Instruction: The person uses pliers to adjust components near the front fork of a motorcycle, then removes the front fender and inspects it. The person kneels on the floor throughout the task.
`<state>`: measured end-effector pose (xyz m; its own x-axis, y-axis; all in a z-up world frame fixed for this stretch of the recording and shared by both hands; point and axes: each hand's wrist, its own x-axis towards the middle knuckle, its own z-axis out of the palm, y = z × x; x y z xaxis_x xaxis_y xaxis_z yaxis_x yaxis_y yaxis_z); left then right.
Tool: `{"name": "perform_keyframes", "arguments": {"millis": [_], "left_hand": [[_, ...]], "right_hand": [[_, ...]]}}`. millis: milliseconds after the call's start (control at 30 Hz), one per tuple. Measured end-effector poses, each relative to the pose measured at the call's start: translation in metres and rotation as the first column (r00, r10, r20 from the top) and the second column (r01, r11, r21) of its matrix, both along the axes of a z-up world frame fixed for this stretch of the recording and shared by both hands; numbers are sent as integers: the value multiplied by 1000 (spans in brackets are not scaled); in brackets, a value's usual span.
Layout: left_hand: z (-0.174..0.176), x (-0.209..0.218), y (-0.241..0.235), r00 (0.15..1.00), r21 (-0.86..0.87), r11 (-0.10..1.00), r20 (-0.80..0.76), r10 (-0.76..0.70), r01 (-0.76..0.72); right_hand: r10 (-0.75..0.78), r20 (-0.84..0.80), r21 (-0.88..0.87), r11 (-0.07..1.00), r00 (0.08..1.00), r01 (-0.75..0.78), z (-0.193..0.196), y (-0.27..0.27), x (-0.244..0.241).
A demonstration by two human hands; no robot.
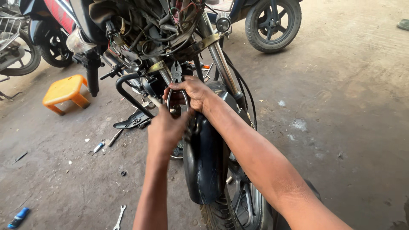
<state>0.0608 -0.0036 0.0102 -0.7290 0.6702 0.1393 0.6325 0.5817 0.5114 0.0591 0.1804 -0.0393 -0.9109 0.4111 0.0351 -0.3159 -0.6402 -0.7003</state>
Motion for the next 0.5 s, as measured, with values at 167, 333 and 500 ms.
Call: {"name": "perform_keyframes", "arguments": {"millis": [167,333,500], "left_hand": [[-15,18,15,926,-79,993,-374,56,-92],[-36,13,35,619,20,968,-766,176,-250],[-48,-1,23,660,-23,974,-739,135,-225]], "right_hand": [[-94,29,15,996,995,93,-5,1,-6],[-49,-57,42,998,997,51,-5,2,-5],[-145,145,270,957,979,102,4,-8,2]]}}
